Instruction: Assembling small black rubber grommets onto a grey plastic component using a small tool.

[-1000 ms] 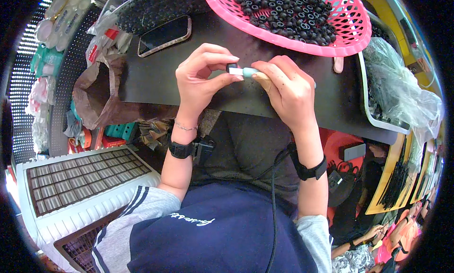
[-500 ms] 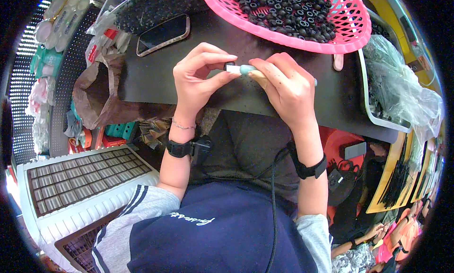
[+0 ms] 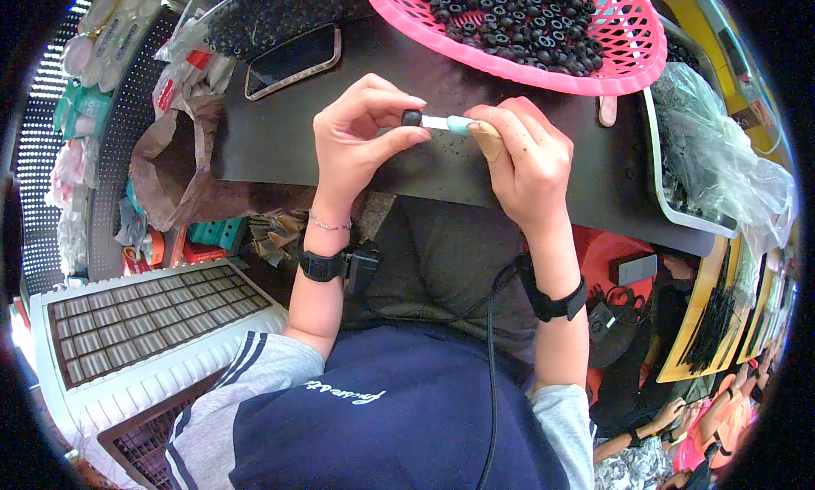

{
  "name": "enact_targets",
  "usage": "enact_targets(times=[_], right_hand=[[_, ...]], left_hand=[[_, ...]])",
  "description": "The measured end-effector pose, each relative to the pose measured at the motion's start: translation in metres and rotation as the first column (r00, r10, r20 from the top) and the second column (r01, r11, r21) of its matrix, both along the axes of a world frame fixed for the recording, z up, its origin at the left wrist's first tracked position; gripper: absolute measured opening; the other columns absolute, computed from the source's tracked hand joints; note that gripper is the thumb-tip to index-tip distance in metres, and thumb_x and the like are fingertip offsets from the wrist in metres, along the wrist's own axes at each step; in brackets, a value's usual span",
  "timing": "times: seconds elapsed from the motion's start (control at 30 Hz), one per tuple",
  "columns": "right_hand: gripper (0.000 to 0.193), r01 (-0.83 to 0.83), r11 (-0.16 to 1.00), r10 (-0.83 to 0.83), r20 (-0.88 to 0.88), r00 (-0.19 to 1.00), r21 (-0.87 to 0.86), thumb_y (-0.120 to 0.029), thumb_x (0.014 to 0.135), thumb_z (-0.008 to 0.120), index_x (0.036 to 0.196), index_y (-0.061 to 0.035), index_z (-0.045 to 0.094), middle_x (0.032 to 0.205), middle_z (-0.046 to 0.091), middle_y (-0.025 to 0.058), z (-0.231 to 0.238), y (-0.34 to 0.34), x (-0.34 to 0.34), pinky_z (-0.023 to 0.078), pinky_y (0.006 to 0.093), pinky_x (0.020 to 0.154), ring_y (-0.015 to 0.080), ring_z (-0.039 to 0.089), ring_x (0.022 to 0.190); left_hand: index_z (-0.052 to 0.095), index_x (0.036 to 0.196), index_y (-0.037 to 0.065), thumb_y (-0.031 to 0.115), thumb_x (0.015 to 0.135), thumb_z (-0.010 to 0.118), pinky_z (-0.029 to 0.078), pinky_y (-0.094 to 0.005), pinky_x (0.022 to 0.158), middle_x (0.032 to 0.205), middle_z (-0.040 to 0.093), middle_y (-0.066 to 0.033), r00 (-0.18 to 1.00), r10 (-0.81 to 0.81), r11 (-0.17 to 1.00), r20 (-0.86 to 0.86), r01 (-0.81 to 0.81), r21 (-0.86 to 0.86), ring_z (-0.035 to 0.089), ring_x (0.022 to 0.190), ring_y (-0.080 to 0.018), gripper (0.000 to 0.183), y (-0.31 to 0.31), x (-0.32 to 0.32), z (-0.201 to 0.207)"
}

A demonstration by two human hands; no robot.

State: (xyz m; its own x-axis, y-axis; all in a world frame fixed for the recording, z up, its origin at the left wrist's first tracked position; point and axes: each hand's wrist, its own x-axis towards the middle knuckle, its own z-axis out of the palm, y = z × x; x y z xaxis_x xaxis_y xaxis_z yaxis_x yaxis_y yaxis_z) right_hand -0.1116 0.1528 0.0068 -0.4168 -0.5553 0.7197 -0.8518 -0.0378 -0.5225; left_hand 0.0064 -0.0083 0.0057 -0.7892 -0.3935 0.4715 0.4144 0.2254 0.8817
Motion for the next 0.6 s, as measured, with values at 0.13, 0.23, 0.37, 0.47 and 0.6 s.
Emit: enact_targets(times=[0.13,0.23,0.37,0.47,0.6], right_hand=[[0.008,0.027,0.999,-0.029,0.051,0.998,0.042,-0.008,0.088,0.065,0.086,0.0001,0.065,0.074,0.062,0.0111,0.0,0.0,0.001,0.048,0.0337,0.057,0.0263,0.061,0.065],[0.008,0.039,0.999,-0.041,0.041,0.998,0.038,-0.007,0.088,0.064,0.086,0.0005,0.065,0.075,0.063,0.0117,-0.002,0.0,0.0,0.048,0.0339,0.058,0.0274,0.061,0.065],[0.008,0.049,0.998,-0.05,0.049,0.998,0.035,-0.007,0.087,0.065,0.087,0.0012,0.065,0.078,0.065,0.0132,-0.006,-0.001,-0.002,0.05,0.0353,0.061,0.0293,0.063,0.069],[0.008,0.06,0.997,-0.063,0.056,0.996,0.047,-0.007,0.086,0.065,0.088,0.0014,0.066,0.08,0.066,0.0142,-0.006,0.0,-0.003,0.051,0.0363,0.064,0.0304,0.065,0.072],[0.007,0.065,0.997,-0.068,0.064,0.996,0.052,-0.004,0.085,0.064,0.089,0.0008,0.067,0.081,0.067,0.014,-0.006,0.001,-0.005,0.052,0.0373,0.066,0.0308,0.066,0.075]], left_hand=[[0.067,0.101,-0.006,-0.008,0.081,0.07,0.057,-0.0267,0.07,0.093,0.063,-0.0111,0.999,-0.024,0.999,-0.039,0.026,0.038,0.067,0.081,-0.0161,0.02,-0.001,-0.002,-0.005],[0.063,0.103,-0.005,-0.004,0.088,0.065,0.058,-0.0282,0.067,0.092,0.066,-0.0138,0.999,-0.043,0.988,-0.004,0.043,0.148,0.068,0.076,-0.0181,0.015,0.002,0.001,-0.001],[0.061,0.105,-0.004,0.0,0.09,0.064,0.057,-0.0276,0.065,0.094,0.068,-0.0157,1.0,0.001,0.987,0.016,-0.004,0.16,0.068,0.073,-0.0191,0.015,0.002,0.004,-0.002],[0.061,0.107,-0.003,0.0,0.089,0.066,0.057,-0.0282,0.069,0.096,0.069,-0.014,0.996,0.088,0.99,0.017,-0.089,0.105,0.068,0.079,-0.0188,0.019,0.0,0.001,0.004],[0.057,0.116,-0.001,0.003,0.086,0.071,0.051,-0.0272,0.085,0.101,0.069,-0.0083,0.9,0.426,0.821,-0.097,-0.429,-0.377,0.065,0.092,-0.0135,0.033,-0.035,0.007,0.048]])
